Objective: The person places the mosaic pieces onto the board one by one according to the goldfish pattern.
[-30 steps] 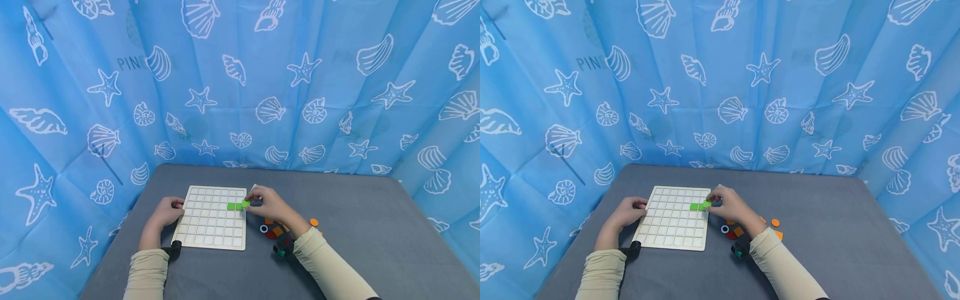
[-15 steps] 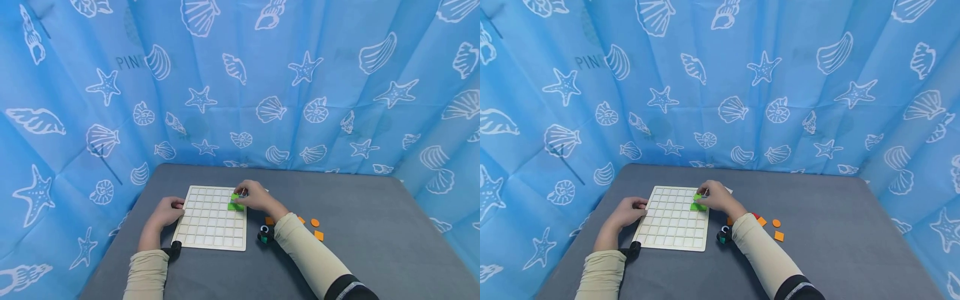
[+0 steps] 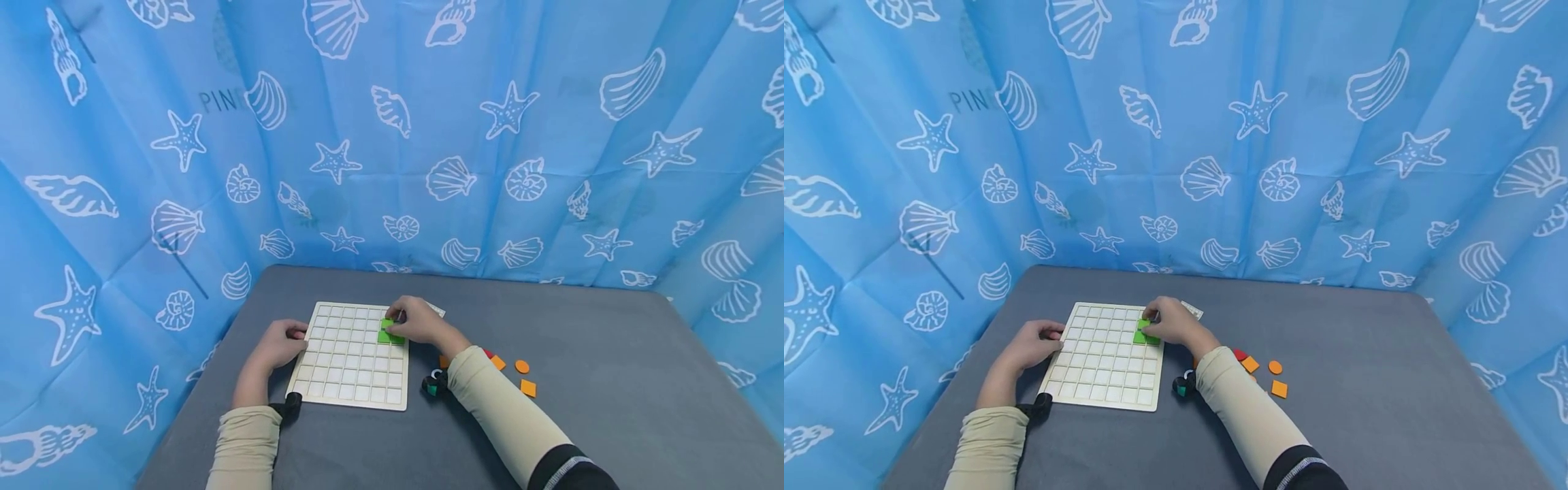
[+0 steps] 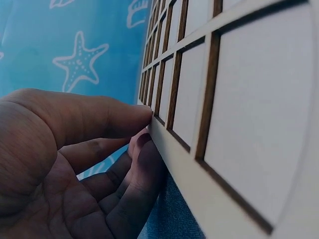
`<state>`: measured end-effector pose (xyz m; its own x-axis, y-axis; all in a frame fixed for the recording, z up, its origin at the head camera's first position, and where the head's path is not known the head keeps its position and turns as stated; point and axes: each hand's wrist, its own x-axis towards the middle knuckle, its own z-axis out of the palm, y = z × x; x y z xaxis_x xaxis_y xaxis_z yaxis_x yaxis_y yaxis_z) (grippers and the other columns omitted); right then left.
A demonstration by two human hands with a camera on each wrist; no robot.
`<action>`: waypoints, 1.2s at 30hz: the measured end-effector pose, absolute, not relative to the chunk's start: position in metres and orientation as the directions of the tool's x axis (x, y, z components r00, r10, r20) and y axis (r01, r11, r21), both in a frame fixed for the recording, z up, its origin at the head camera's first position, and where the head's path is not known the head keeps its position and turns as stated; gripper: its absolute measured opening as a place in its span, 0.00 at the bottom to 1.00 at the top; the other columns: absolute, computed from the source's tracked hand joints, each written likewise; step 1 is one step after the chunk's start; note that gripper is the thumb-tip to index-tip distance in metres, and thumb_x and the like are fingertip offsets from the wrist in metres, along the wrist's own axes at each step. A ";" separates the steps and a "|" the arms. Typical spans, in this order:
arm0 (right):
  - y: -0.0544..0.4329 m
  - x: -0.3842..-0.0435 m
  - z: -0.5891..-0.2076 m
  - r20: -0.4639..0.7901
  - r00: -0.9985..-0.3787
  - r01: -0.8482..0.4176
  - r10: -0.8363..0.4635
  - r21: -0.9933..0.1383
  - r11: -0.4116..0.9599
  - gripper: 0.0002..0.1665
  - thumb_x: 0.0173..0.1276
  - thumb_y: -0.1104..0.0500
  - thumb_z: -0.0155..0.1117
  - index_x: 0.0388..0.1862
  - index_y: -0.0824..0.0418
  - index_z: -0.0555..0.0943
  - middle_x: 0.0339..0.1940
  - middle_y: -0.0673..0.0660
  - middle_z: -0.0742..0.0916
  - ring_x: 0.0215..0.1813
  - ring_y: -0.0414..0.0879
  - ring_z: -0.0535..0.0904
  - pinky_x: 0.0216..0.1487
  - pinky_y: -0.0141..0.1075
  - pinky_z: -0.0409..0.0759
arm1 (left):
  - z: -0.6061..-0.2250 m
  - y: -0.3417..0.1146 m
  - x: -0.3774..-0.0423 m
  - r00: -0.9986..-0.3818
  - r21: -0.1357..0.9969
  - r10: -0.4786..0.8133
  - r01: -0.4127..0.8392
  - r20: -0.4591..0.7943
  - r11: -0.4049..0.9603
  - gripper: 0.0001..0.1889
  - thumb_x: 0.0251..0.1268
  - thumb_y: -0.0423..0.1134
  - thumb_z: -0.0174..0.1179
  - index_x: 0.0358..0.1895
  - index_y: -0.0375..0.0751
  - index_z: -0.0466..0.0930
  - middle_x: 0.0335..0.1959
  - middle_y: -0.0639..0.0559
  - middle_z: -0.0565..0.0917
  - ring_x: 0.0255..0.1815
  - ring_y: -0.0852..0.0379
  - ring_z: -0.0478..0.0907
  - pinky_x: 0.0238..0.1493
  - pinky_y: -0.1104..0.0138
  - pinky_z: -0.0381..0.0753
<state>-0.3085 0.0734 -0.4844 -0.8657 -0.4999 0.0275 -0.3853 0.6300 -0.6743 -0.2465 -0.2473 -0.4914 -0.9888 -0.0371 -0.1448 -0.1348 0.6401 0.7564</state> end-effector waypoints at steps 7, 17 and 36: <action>0.072 -0.313 -0.488 0.014 -0.868 -0.369 -0.496 -0.687 0.626 0.13 0.71 0.58 0.75 0.53 0.60 0.89 0.47 0.55 0.88 0.49 0.46 0.83 0.53 0.43 0.84 | -0.494 -0.247 -0.249 -0.988 0.748 -0.053 -0.142 -0.142 0.648 0.22 0.66 0.29 0.60 0.64 0.28 0.81 0.47 0.40 0.83 0.45 0.47 0.78 0.48 0.54 0.78; 0.070 -0.312 -0.486 0.010 -0.867 -0.375 -0.498 -0.672 0.639 0.11 0.72 0.58 0.74 0.51 0.58 0.90 0.46 0.53 0.88 0.48 0.46 0.82 0.52 0.44 0.83 | -0.494 -0.248 -0.249 -0.989 0.756 -0.047 -0.138 -0.141 0.640 0.22 0.66 0.28 0.60 0.64 0.28 0.81 0.47 0.39 0.82 0.44 0.46 0.78 0.47 0.54 0.77; 0.112 -0.308 -0.466 0.130 -0.854 -0.450 -0.504 -0.672 0.588 0.12 0.73 0.59 0.71 0.51 0.63 0.90 0.45 0.56 0.88 0.43 0.48 0.82 0.42 0.39 0.81 | -0.496 -0.249 -0.248 -0.989 0.747 -0.055 -0.138 -0.135 0.650 0.22 0.66 0.28 0.61 0.63 0.29 0.82 0.47 0.39 0.83 0.44 0.47 0.79 0.47 0.54 0.78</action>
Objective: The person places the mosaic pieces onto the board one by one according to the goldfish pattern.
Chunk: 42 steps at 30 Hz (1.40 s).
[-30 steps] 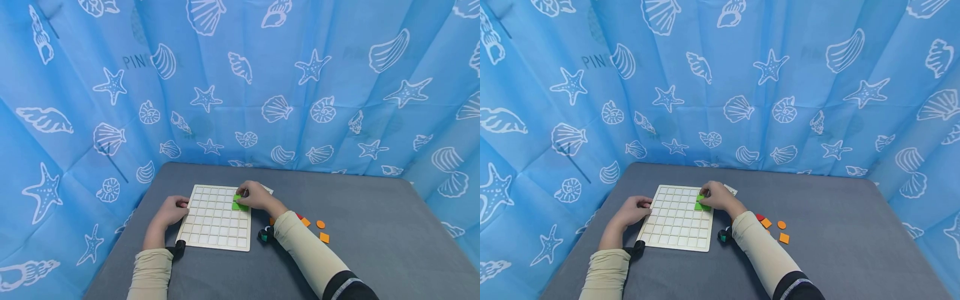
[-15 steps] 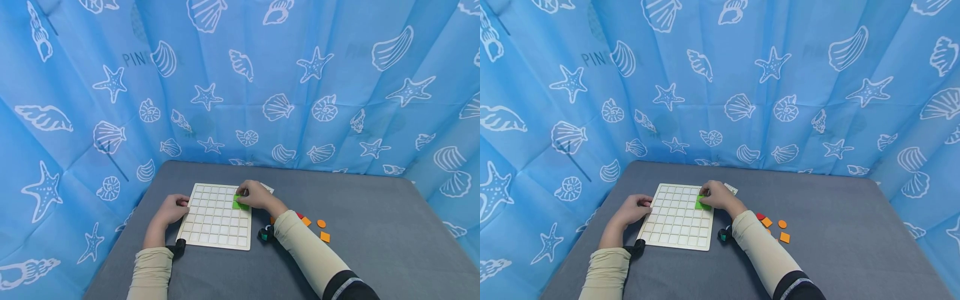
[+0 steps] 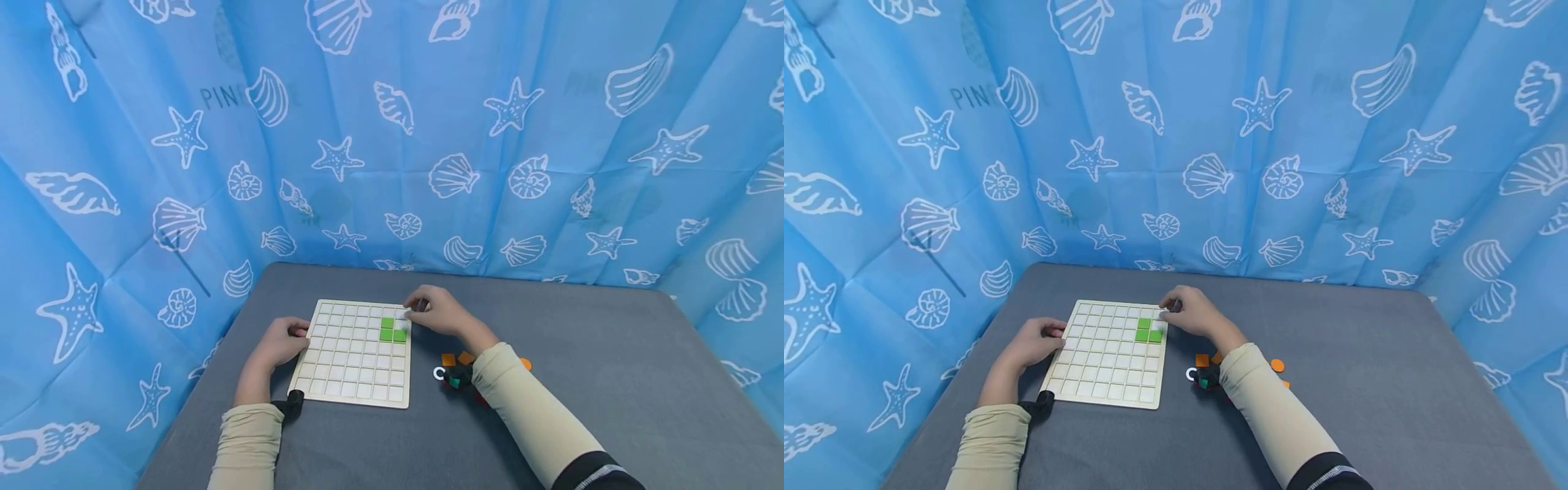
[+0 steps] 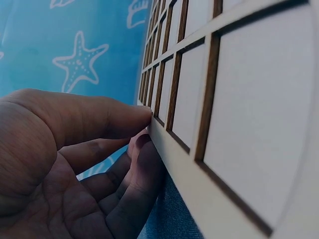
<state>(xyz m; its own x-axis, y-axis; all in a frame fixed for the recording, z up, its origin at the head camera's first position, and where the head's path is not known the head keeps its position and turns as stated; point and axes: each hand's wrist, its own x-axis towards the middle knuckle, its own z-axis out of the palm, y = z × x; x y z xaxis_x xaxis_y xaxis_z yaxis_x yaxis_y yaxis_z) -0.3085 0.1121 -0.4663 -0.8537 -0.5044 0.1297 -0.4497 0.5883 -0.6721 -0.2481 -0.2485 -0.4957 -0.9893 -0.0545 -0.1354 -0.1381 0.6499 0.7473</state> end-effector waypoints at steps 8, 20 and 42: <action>0.181 -0.298 -0.458 0.197 -0.879 -0.442 -0.434 -0.675 0.590 0.10 0.73 0.61 0.70 0.50 0.62 0.90 0.45 0.56 0.89 0.44 0.46 0.83 0.43 0.40 0.82 | -0.497 -0.249 -0.245 -0.987 0.754 -0.054 -0.149 -0.149 0.640 0.22 0.67 0.28 0.60 0.64 0.28 0.81 0.47 0.38 0.82 0.44 0.46 0.78 0.46 0.54 0.77; 0.274 -0.240 -0.464 0.234 -0.902 -0.423 -0.361 -0.644 0.638 0.08 0.75 0.61 0.70 0.49 0.62 0.89 0.42 0.52 0.89 0.40 0.39 0.81 0.41 0.36 0.84 | -0.495 -0.253 -0.246 -0.987 0.756 -0.037 -0.146 -0.159 0.638 0.23 0.69 0.28 0.60 0.66 0.28 0.80 0.49 0.37 0.82 0.47 0.44 0.78 0.49 0.52 0.77; 0.314 -0.170 -0.485 0.181 -0.904 -0.400 -0.386 -0.676 0.619 0.10 0.68 0.63 0.76 0.48 0.56 0.89 0.41 0.50 0.88 0.38 0.33 0.79 0.35 0.32 0.80 | -0.496 -0.252 -0.250 -0.987 0.755 -0.024 -0.138 -0.161 0.640 0.23 0.69 0.29 0.60 0.66 0.28 0.79 0.48 0.38 0.82 0.46 0.45 0.78 0.48 0.53 0.77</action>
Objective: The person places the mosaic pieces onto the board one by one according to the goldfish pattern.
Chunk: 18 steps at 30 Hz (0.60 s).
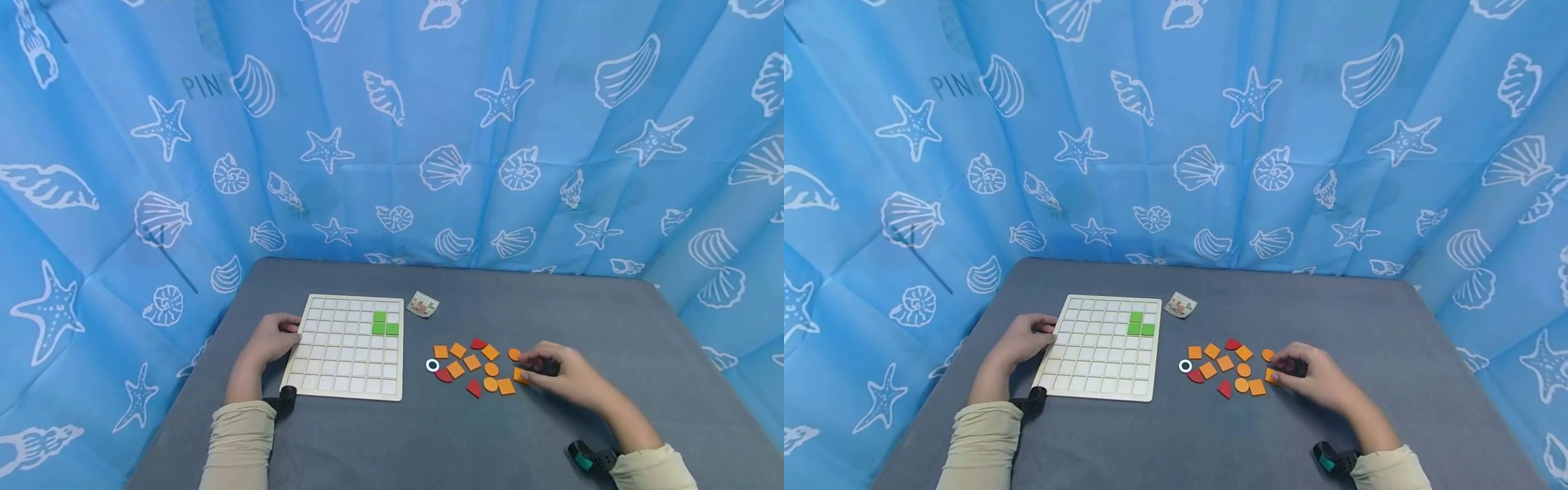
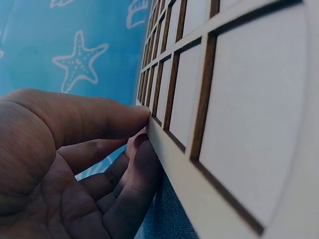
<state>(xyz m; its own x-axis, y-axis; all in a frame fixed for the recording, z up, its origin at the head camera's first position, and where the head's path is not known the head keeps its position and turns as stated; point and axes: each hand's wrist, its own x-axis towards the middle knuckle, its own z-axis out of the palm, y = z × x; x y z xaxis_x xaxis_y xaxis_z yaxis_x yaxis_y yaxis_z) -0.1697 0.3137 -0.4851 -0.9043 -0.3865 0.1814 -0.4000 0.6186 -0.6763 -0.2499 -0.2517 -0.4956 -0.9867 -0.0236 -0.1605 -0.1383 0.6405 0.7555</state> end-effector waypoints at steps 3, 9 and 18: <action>0.315 -0.168 -0.486 0.157 -0.909 -0.381 -0.386 -0.687 0.618 0.11 0.68 0.62 0.77 0.48 0.57 0.89 0.43 0.52 0.89 0.38 0.36 0.79 0.36 0.32 0.79 | -0.495 -0.252 -0.251 -0.987 0.753 -0.024 -0.138 -0.160 0.643 0.23 0.69 0.29 0.60 0.66 0.28 0.79 0.48 0.38 0.81 0.46 0.45 0.78 0.48 0.54 0.77; 0.315 -0.167 -0.488 0.096 -0.925 -0.325 -0.368 -0.700 0.636 0.13 0.67 0.58 0.78 0.49 0.56 0.90 0.46 0.52 0.89 0.41 0.38 0.80 0.39 0.32 0.80 | -0.495 -0.252 -0.251 -0.986 0.750 -0.030 -0.146 -0.167 0.645 0.23 0.70 0.29 0.60 0.67 0.29 0.79 0.50 0.38 0.81 0.47 0.44 0.78 0.48 0.53 0.77; 0.312 -0.166 -0.489 0.058 -0.934 -0.296 -0.351 -0.675 0.676 0.13 0.65 0.57 0.80 0.48 0.55 0.89 0.45 0.51 0.87 0.40 0.37 0.77 0.38 0.33 0.78 | -0.496 -0.253 -0.250 -0.985 0.760 -0.013 -0.142 -0.173 0.634 0.23 0.71 0.30 0.61 0.67 0.29 0.79 0.50 0.38 0.81 0.47 0.45 0.78 0.47 0.54 0.76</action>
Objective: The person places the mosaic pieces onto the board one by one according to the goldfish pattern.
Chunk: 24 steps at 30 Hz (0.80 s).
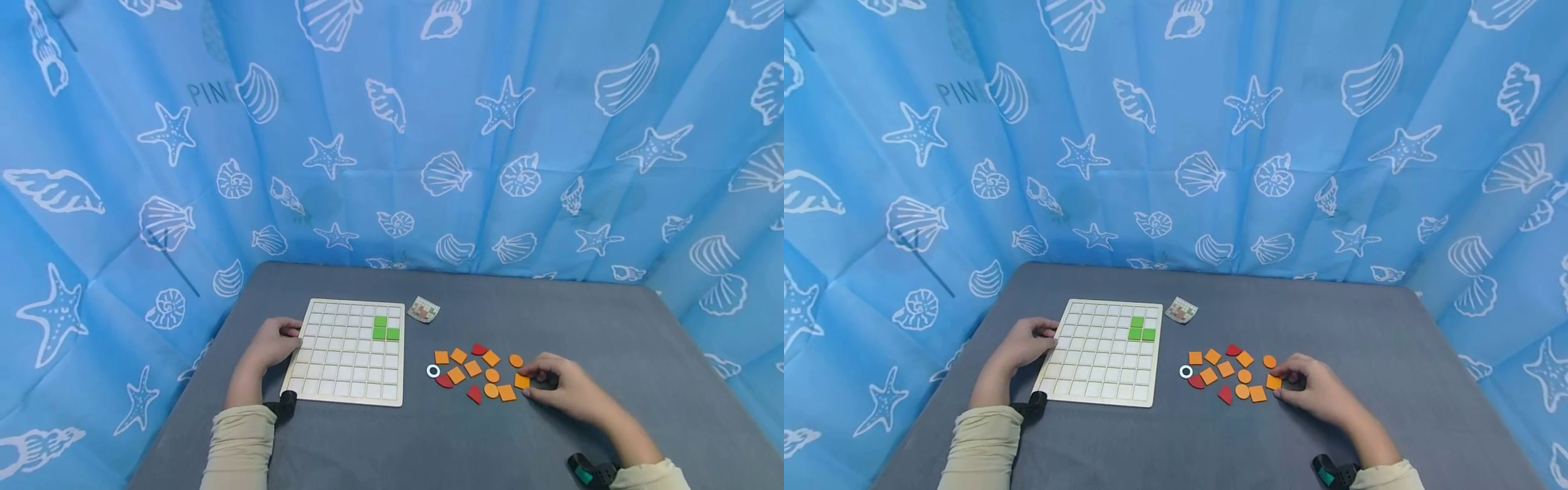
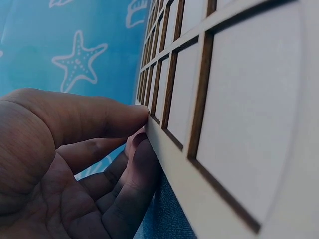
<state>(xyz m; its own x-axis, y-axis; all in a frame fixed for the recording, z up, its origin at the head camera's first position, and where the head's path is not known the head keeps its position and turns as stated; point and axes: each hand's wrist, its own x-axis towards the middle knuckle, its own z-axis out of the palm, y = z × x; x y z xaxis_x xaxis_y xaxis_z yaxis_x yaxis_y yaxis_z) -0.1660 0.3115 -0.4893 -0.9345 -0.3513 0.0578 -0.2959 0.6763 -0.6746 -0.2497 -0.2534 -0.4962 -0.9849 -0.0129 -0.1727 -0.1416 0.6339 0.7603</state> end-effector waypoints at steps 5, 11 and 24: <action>0.309 -0.165 -0.488 0.043 -0.940 -0.280 -0.339 -0.667 0.690 0.13 0.64 0.58 0.80 0.47 0.55 0.90 0.45 0.50 0.87 0.40 0.37 0.77 0.39 0.33 0.78 | -0.497 -0.253 -0.249 -0.987 0.763 -0.016 -0.136 -0.162 0.632 0.23 0.71 0.30 0.60 0.67 0.28 0.78 0.51 0.37 0.81 0.48 0.45 0.79 0.47 0.54 0.78; 0.309 -0.164 -0.490 0.042 -0.940 -0.276 -0.338 -0.673 0.686 0.13 0.65 0.58 0.80 0.48 0.55 0.90 0.46 0.50 0.87 0.40 0.37 0.77 0.39 0.33 0.79 | -0.496 -0.252 -0.249 -0.988 0.754 -0.022 -0.131 -0.153 0.643 0.23 0.70 0.29 0.61 0.66 0.28 0.79 0.50 0.37 0.82 0.48 0.44 0.79 0.48 0.53 0.79; 0.305 -0.168 -0.482 0.111 -0.950 -0.292 -0.292 -0.651 0.701 0.12 0.64 0.62 0.79 0.47 0.56 0.90 0.44 0.50 0.87 0.38 0.36 0.77 0.37 0.33 0.79 | -0.496 -0.251 -0.249 -0.986 0.752 -0.037 -0.147 -0.161 0.642 0.23 0.70 0.29 0.60 0.66 0.28 0.79 0.50 0.37 0.82 0.48 0.44 0.79 0.48 0.52 0.78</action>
<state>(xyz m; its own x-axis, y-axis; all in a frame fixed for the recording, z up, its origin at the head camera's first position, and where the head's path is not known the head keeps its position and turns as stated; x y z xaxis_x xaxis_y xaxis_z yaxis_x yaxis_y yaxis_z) -0.1678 0.3053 -0.4817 -0.9499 -0.2921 0.1109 -0.2916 0.7012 -0.6507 -0.2491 -0.2513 -0.4962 -0.9862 -0.0366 -0.1613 -0.1469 0.6420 0.7525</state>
